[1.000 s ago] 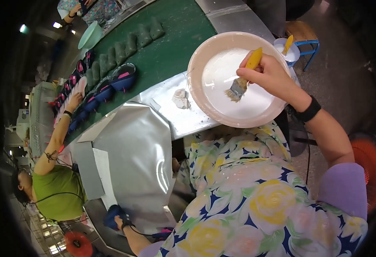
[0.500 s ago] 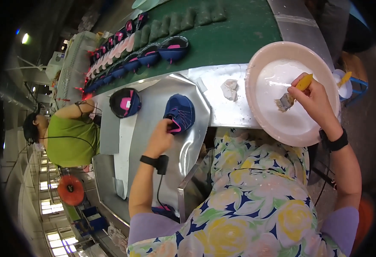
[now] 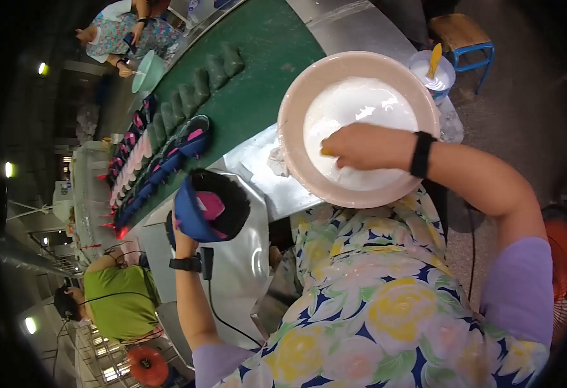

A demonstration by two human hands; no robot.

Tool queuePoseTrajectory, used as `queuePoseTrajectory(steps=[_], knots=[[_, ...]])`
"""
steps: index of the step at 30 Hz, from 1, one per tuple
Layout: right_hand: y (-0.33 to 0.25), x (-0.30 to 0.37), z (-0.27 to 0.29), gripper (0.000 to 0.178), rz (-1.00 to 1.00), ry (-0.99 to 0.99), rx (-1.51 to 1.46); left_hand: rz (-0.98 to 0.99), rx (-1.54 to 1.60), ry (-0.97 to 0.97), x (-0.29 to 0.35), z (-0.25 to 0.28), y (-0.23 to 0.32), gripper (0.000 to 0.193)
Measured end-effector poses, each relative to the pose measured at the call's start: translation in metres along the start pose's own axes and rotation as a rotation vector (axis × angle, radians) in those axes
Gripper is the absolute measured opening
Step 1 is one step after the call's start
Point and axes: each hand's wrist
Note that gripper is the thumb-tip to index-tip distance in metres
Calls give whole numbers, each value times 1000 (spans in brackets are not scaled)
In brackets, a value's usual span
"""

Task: The recorder uses a brush to apply a white adhesive or sealant to the inner edges and seams of shoe uppers at a manufacturing station.

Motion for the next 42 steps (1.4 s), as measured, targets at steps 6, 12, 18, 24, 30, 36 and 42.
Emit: queuePoseTrajectory(steps=[6,12,18,24,30,36,42], knots=[[6,26,58,20,71,422,-171,-69,-20,-5,-44,-22,48,52],[-35,24,92,22,308,583,-448,-332,13,40,-87,-66,106,52],[-23,34,84,30,62,866,-314,-496,32,181,-101,-99,139,51],[-16,17,51,33,-126,986,-643,-603,69,344,-113,-131,159,50],[-40,21,38,34,-190,892,-899,-683,126,477,-118,-140,157,49],[-35,26,37,28,-70,928,-914,-490,-63,245,-122,-104,160,46],[-32,41,49,18,299,922,-520,370,1007,-244,-99,-70,109,54]])
Point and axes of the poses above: each hand's wrist, its own x-axis away from the middle knuckle, its own z-axis out of the back of the hand, y = z × x, and after that the axes turned 4 degrees about -y, right-handed
